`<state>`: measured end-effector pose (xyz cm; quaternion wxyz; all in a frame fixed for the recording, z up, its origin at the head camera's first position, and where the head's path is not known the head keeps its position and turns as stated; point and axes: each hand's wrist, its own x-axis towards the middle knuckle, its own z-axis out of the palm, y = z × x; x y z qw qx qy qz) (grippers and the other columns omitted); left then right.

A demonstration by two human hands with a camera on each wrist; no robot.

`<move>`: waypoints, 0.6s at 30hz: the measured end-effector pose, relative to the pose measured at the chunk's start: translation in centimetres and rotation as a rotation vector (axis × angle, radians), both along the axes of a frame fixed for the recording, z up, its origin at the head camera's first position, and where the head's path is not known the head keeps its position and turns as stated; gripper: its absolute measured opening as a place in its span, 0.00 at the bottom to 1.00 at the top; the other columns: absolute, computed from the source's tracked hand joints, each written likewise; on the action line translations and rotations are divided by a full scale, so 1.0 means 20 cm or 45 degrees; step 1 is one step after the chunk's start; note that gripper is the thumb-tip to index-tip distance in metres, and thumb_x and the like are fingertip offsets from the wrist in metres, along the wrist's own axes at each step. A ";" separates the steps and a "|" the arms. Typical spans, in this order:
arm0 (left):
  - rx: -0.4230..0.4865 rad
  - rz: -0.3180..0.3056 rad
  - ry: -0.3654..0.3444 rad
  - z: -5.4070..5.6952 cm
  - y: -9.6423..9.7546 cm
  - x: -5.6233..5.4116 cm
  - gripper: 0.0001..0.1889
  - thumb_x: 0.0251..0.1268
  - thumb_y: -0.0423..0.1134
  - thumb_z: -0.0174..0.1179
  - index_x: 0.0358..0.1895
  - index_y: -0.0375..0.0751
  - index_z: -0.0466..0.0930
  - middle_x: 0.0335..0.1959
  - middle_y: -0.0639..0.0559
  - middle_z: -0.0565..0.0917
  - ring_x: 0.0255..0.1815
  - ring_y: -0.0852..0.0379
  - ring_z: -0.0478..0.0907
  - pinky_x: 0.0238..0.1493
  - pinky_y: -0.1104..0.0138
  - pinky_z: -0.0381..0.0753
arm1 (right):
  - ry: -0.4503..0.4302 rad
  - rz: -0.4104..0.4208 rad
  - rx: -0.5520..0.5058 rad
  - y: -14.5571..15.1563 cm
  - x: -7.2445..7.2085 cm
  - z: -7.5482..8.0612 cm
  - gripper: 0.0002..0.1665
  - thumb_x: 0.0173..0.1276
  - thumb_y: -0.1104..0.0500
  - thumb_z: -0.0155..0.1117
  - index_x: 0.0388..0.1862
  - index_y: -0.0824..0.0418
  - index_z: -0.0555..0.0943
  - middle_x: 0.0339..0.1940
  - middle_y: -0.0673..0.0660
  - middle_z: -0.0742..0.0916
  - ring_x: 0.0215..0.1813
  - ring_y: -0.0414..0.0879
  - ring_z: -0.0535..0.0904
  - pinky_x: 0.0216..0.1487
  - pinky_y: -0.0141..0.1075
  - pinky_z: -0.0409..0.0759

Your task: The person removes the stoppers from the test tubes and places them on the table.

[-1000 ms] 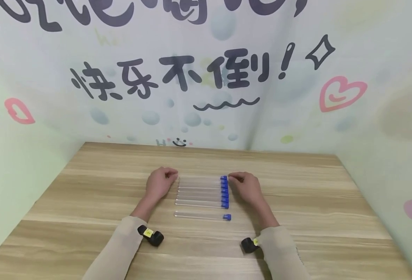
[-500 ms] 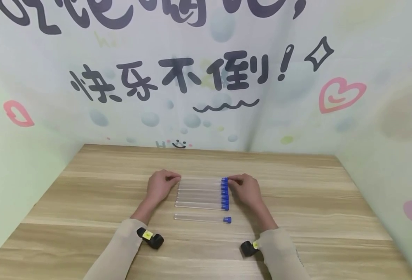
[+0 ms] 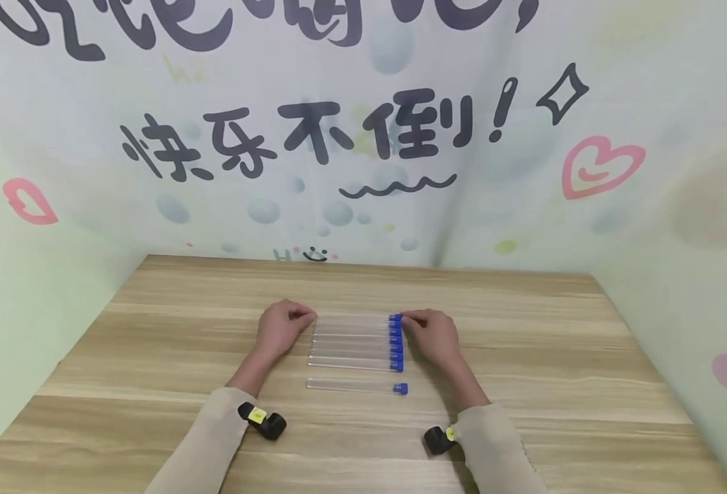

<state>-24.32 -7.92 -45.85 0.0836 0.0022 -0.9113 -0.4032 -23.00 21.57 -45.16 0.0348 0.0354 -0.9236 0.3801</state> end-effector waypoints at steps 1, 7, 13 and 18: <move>-0.002 0.009 0.005 0.00 0.00 0.00 0.04 0.60 0.42 0.67 0.34 0.48 0.88 0.33 0.54 0.84 0.36 0.55 0.78 0.40 0.59 0.74 | -0.002 -0.014 -0.005 0.00 0.00 0.00 0.16 0.72 0.53 0.59 0.49 0.62 0.84 0.47 0.60 0.86 0.53 0.55 0.79 0.56 0.50 0.73; 0.002 0.043 0.056 -0.01 0.02 0.01 0.06 0.59 0.44 0.67 0.34 0.47 0.88 0.34 0.52 0.84 0.39 0.52 0.79 0.46 0.55 0.72 | 0.013 -0.051 -0.024 -0.01 0.00 0.00 0.18 0.71 0.51 0.59 0.47 0.63 0.85 0.35 0.56 0.86 0.38 0.50 0.77 0.43 0.44 0.75; 0.000 0.023 0.085 -0.01 0.02 0.01 0.05 0.59 0.42 0.68 0.34 0.47 0.88 0.34 0.53 0.84 0.40 0.52 0.79 0.50 0.53 0.68 | -0.052 -0.049 -0.032 -0.02 0.01 0.01 0.20 0.73 0.50 0.55 0.51 0.63 0.84 0.30 0.54 0.83 0.34 0.48 0.75 0.36 0.39 0.72; 0.005 0.002 0.091 -0.01 0.02 0.01 0.04 0.59 0.39 0.67 0.37 0.47 0.88 0.34 0.53 0.84 0.40 0.53 0.80 0.46 0.57 0.73 | -0.048 -0.060 -0.032 -0.02 0.01 0.00 0.21 0.74 0.48 0.54 0.51 0.62 0.83 0.36 0.57 0.86 0.38 0.50 0.77 0.41 0.43 0.74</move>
